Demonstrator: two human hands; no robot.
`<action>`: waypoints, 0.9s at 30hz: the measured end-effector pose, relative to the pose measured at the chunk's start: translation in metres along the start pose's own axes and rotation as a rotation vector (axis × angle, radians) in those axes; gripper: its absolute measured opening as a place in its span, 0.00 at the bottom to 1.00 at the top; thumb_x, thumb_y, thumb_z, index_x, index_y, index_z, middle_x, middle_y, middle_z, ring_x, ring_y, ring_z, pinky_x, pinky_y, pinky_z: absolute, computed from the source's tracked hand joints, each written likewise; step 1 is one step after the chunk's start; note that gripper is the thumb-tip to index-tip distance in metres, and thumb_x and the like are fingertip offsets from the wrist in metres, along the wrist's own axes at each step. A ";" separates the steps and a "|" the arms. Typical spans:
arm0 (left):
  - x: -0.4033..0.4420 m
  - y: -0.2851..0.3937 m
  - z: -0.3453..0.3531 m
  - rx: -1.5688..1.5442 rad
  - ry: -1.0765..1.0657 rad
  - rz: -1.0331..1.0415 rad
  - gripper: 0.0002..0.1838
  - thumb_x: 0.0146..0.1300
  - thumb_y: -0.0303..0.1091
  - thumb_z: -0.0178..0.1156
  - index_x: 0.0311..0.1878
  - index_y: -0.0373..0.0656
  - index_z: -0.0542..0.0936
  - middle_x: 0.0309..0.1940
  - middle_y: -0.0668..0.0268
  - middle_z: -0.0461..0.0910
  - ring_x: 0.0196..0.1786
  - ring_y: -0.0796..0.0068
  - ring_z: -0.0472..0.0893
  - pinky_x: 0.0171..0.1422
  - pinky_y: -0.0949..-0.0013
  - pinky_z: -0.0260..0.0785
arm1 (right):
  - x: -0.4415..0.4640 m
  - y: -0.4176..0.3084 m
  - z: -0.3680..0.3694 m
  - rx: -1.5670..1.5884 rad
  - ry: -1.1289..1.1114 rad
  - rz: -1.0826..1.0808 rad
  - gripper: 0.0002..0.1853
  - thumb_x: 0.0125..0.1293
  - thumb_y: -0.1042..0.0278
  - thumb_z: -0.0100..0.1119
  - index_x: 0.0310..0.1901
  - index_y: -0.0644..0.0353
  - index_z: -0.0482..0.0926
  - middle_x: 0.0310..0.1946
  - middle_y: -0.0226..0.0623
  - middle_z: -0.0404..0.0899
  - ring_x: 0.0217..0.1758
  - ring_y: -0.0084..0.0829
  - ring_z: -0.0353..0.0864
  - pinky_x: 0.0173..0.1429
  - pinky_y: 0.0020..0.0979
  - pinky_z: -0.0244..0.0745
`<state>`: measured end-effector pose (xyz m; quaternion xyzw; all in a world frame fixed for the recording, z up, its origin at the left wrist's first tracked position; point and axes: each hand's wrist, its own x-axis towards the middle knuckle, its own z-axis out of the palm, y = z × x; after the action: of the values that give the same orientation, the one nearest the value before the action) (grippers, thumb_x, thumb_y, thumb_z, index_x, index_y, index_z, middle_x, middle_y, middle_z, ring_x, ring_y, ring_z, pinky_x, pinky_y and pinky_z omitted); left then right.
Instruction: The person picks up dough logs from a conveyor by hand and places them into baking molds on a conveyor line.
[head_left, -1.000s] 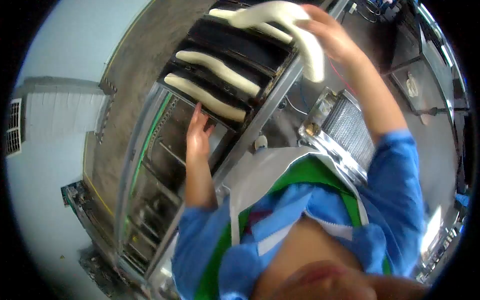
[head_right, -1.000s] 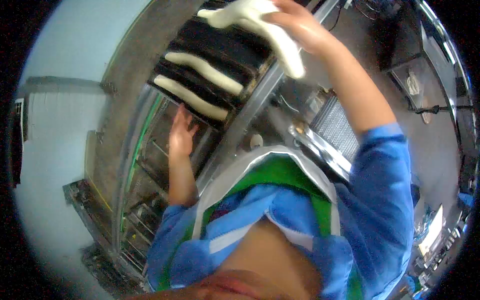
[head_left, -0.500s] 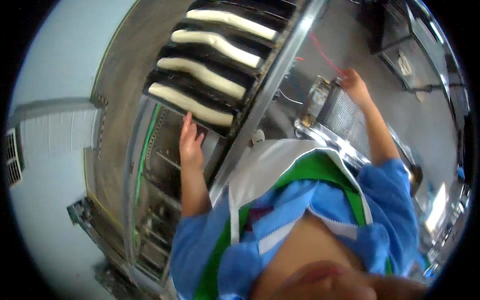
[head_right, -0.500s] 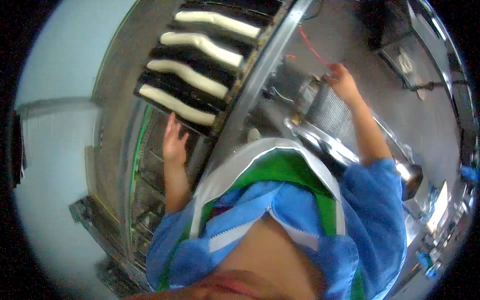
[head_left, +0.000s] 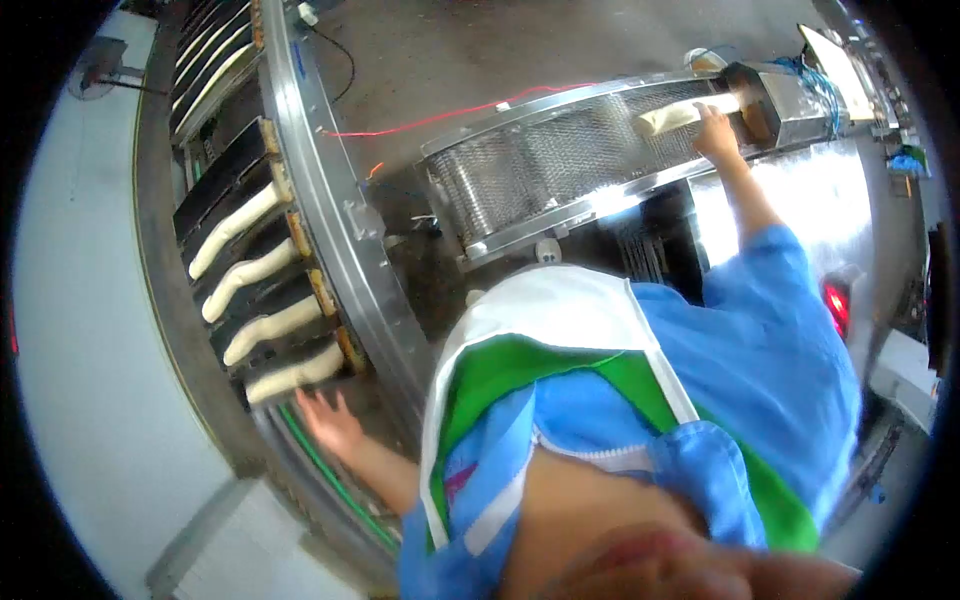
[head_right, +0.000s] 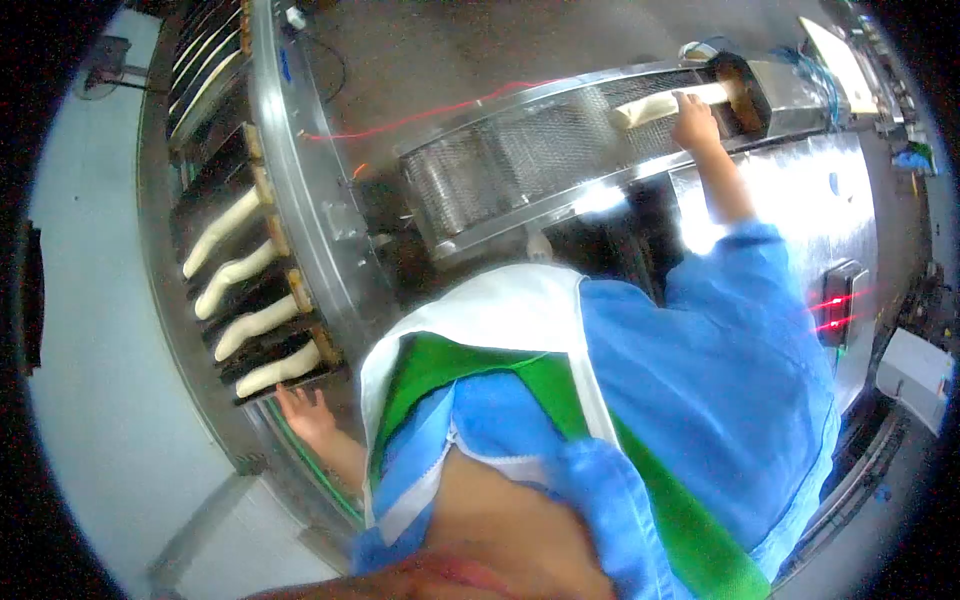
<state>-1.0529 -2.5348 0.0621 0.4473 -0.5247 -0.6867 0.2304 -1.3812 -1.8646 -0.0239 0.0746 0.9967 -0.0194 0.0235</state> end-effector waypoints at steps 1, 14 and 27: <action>0.002 -0.003 0.002 0.018 -0.001 -0.001 0.35 0.62 0.50 0.47 0.68 0.47 0.50 0.71 0.63 0.32 0.72 0.58 0.33 0.71 0.49 0.33 | 0.004 0.006 0.003 -0.029 0.006 0.012 0.27 0.49 0.79 0.49 0.55 0.54 0.67 0.53 0.43 0.68 0.59 0.45 0.65 0.59 0.39 0.64; 0.007 -0.011 0.006 -0.011 0.226 -0.013 0.33 0.60 0.47 0.54 0.66 0.49 0.56 0.69 0.63 0.46 0.70 0.56 0.42 0.68 0.52 0.42 | 0.065 0.017 0.029 -0.281 -0.080 -0.222 0.19 0.53 0.69 0.51 0.50 0.57 0.68 0.56 0.39 0.65 0.61 0.38 0.63 0.59 0.42 0.62; 0.012 0.007 0.011 0.088 0.272 -0.061 0.30 0.59 0.42 0.56 0.63 0.44 0.63 0.67 0.63 0.54 0.69 0.66 0.51 0.67 0.54 0.42 | 0.053 -0.145 -0.104 0.907 -0.675 -0.080 0.27 0.51 0.62 0.55 0.52 0.68 0.69 0.41 0.38 0.74 0.43 0.28 0.73 0.46 0.29 0.68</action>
<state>-1.0690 -2.5412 0.0641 0.5617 -0.5043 -0.6027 0.2588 -1.4597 -1.9960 0.0819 0.0292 0.8279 -0.4693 0.3056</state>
